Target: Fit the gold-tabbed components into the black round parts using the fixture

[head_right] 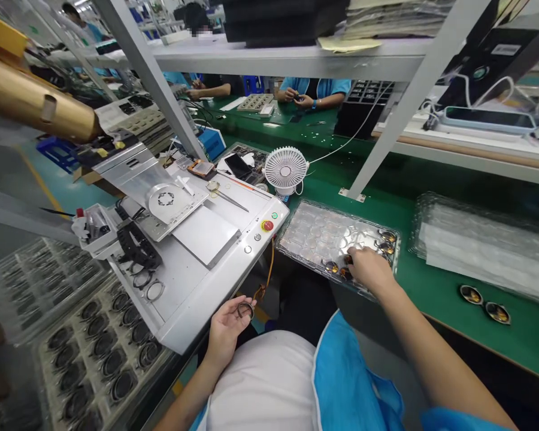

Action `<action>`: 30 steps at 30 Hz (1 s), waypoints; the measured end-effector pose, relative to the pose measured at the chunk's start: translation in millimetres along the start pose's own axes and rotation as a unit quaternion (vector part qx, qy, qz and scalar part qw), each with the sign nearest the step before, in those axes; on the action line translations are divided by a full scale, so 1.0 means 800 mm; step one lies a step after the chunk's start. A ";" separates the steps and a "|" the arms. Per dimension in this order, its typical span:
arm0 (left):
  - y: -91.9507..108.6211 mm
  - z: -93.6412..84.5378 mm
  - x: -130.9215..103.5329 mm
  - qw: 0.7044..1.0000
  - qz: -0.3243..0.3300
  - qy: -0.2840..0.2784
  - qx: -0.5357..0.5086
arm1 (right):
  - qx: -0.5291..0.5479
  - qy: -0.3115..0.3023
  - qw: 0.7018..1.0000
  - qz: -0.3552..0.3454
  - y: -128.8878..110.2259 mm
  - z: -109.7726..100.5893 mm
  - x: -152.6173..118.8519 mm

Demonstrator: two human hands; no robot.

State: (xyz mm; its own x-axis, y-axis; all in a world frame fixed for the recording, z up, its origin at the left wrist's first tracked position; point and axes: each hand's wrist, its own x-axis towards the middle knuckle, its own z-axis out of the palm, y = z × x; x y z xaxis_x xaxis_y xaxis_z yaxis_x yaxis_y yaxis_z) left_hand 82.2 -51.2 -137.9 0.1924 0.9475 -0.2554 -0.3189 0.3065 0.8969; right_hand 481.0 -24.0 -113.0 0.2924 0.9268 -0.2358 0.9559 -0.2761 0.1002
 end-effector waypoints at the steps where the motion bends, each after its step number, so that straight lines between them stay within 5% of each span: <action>1: 0.000 0.001 0.000 1.000 0.001 -0.006 0.007 | -0.008 -0.004 1.000 -0.009 0.003 0.003 0.000; 7: 0.003 0.004 -0.002 0.999 0.010 -0.042 0.012 | -0.027 0.010 0.997 -0.075 0.004 0.010 -0.006; 11: -0.001 0.000 -0.004 0.999 0.011 -0.040 -0.013 | -0.008 0.078 0.994 -0.082 0.018 0.025 -0.006; 17: 0.007 0.003 -0.004 0.998 -0.023 -0.049 -0.028 | 0.220 0.153 0.963 -0.034 0.007 0.028 0.005; 20: 0.020 0.014 -0.001 0.994 -0.046 -0.089 -0.034 | 0.370 0.130 0.912 -0.118 -0.040 -0.001 -0.008; 23: 0.036 0.027 0.006 0.986 -0.053 -0.150 -0.050 | 0.512 0.089 0.816 -0.255 -0.104 -0.039 -0.032; 26: 0.057 0.034 0.012 0.977 -0.056 -0.198 -0.061 | 0.543 0.078 0.740 -0.388 -0.161 -0.070 -0.053; 30: 0.081 0.023 0.010 0.974 -0.063 -0.215 -0.045 | 0.512 0.074 0.705 -0.485 -0.204 -0.087 -0.062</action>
State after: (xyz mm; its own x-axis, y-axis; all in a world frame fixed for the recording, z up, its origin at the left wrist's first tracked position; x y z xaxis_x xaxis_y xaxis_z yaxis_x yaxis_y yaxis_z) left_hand 80.4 -25.2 -74.9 0.5998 0.7818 -0.1704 -0.3427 0.4435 0.8282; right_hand 308.6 -7.3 -50.5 -0.4451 0.8022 0.3980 0.2454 0.5367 -0.8073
